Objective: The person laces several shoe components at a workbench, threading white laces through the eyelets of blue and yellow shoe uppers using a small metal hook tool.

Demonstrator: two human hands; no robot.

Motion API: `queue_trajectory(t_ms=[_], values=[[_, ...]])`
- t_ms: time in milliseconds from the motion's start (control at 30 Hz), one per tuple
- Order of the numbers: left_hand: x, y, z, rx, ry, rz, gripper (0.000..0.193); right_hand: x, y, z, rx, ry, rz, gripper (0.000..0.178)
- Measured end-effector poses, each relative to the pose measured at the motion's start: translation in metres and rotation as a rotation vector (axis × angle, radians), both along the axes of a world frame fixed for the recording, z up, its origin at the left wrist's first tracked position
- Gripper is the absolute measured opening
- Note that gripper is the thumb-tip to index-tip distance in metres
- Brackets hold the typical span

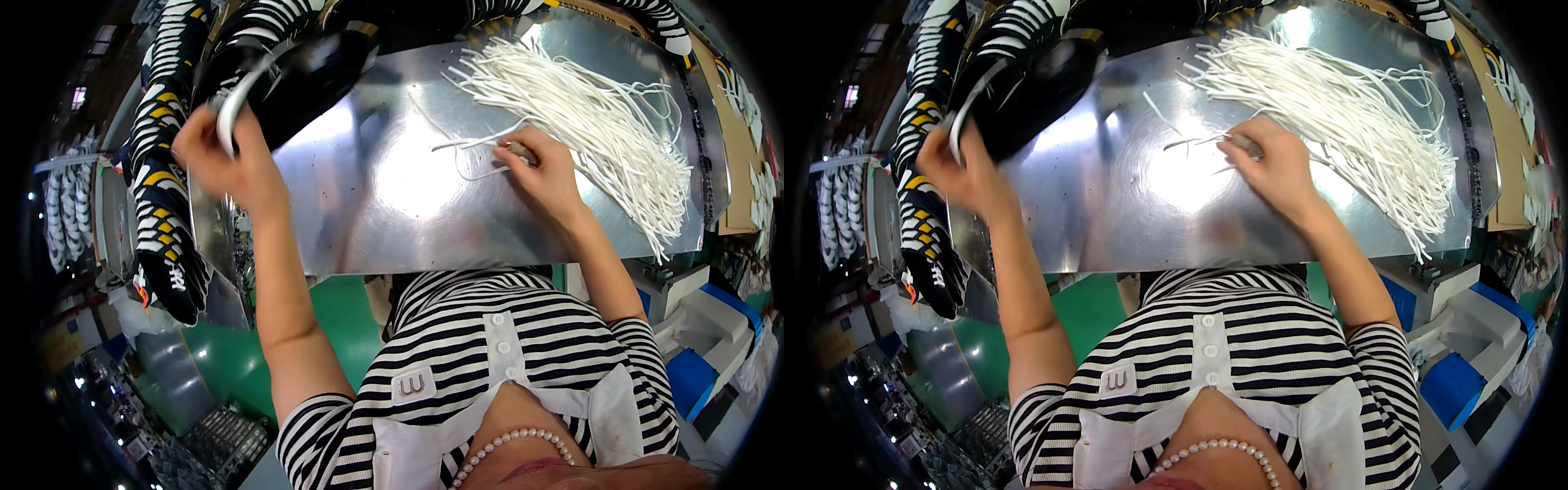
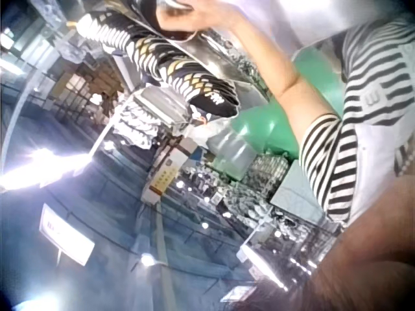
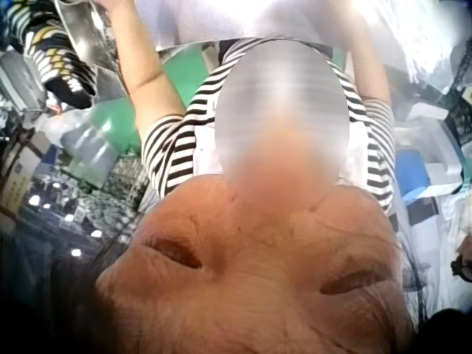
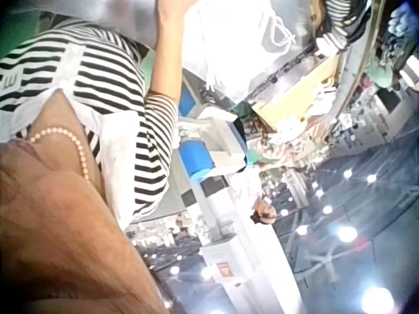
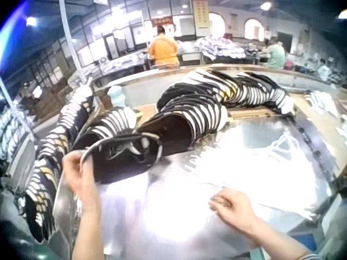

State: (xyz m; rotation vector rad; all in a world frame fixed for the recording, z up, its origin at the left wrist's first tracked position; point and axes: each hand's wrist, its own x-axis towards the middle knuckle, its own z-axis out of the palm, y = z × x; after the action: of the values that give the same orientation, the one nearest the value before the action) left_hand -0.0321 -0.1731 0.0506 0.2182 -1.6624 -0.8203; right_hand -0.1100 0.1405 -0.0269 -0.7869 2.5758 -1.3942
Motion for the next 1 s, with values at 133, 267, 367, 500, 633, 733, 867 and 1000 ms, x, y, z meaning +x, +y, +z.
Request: queue_trajectory(t_ms=[133,267,367,500,633,733,867,1000], values=[[0.092,0.098,-0.003,-0.789,-0.453,0.024,0.017,-0.007,-0.049,0.0,0.095,0.176,0.035,0.028],[0.09,0.169,-0.088,-0.582,-0.767,-0.327,0.03,-0.045,-0.114,-0.034,0.239,0.282,0.086,0.028],[0.08,0.18,-0.088,-0.411,-0.683,-0.47,0.029,-0.058,-0.125,-0.012,0.154,0.085,0.271,0.023],[0.097,0.123,-0.05,-0.485,-0.623,-0.463,0.03,-0.031,-0.035,0.091,-0.547,-0.307,0.415,0.019],[0.087,0.08,-0.028,-0.502,-0.777,-0.253,0.022,0.01,0.1,0.124,-1.133,-0.589,0.554,0.008],[0.087,0.06,-0.03,-0.539,-0.886,-0.202,0.017,0.032,0.104,0.065,-0.834,-0.831,0.125,0.015],[0.079,0.055,-0.03,-0.148,-1.223,-0.462,0.028,0.055,-0.001,0.012,-0.565,-1.042,0.167,0.018],[0.043,0.033,-0.034,0.53,-1.735,-0.871,0.068,0.062,-0.05,-0.006,-0.505,-0.837,0.108,0.017]])
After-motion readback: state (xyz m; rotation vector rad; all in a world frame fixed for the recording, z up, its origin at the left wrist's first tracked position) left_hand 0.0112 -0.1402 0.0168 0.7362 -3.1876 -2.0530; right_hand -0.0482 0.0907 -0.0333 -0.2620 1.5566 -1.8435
